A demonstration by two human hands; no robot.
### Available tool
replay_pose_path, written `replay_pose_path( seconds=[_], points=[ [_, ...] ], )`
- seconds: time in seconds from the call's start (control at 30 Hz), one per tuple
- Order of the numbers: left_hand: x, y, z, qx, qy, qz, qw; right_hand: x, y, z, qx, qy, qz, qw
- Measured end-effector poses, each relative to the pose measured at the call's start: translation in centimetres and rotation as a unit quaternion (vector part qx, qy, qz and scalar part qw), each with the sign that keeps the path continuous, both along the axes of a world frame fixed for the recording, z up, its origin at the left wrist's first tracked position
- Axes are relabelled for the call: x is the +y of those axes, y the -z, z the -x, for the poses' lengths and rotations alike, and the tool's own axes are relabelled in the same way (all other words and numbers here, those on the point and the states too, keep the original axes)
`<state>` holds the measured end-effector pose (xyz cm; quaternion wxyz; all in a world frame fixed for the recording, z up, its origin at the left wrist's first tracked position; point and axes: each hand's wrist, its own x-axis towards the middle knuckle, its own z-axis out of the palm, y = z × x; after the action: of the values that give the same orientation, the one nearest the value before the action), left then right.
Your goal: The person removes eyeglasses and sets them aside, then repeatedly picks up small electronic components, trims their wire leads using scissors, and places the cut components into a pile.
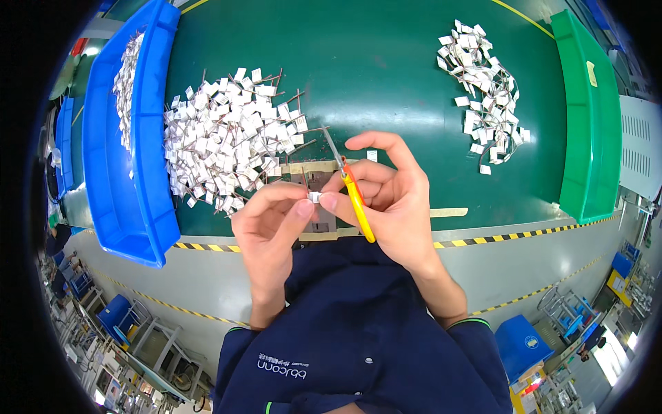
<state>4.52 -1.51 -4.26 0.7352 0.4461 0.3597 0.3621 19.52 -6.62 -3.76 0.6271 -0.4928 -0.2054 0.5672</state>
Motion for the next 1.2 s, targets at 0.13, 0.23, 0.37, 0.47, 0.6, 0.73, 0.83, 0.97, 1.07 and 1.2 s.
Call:
replay_pose_path(
  seconds=[0.13, 0.23, 0.37, 0.47, 0.6, 0.73, 0.83, 0.97, 1.07, 1.2],
  points=[
    [-0.5, 0.1, -0.2, -0.018, -0.047, 0.043, 0.998, 0.1, -0.4, 0.7, 0.008, 0.009, 0.0, 1.0],
    [-0.7, 0.1, -0.3, -0.035, -0.066, 0.044, 0.996, 0.3, -0.7, 1.2, 0.0, 0.019, 0.023, 1.0],
    [-0.7, 0.4, -0.5, -0.038, -0.086, 0.019, 0.995, 0.2, -0.3, 1.4, -0.015, 0.022, 0.008, 1.0],
    [-0.7, 0.5, -0.4, -0.039, -0.086, 0.019, 0.995, 0.3, -0.2, 1.5, -0.02, 0.017, 0.009, 1.0],
    [-0.6, 0.5, -0.5, -0.058, -0.084, 0.052, 0.993, 0.3, -0.3, 1.5, -0.027, 0.019, 0.02, 0.999],
    [-0.5, 0.6, -0.7, -0.069, -0.09, 0.047, 0.992, 0.3, -0.4, 1.6, -0.04, 0.017, 0.026, 0.999],
    [-0.7, 0.6, -0.8, -0.066, -0.1, 0.04, 0.992, 0.1, -0.2, 1.7, -0.061, 0.017, 0.014, 0.998],
    [-0.9, 0.7, -1.0, -0.06, -0.117, 0.026, 0.991, 0.1, -0.1, 2.0, -0.072, 0.02, 0.016, 0.997],
    [-1.0, 0.7, -1.2, -0.064, -0.14, 0.02, 0.988, 0.0, -0.1, 2.2, -0.074, 0.017, 0.011, 0.997],
    [-1.1, 0.6, -1.3, -0.065, -0.151, 0.021, 0.986, -0.4, -0.1, 2.0, -0.075, -0.007, 0.005, 0.997]
  ],
)
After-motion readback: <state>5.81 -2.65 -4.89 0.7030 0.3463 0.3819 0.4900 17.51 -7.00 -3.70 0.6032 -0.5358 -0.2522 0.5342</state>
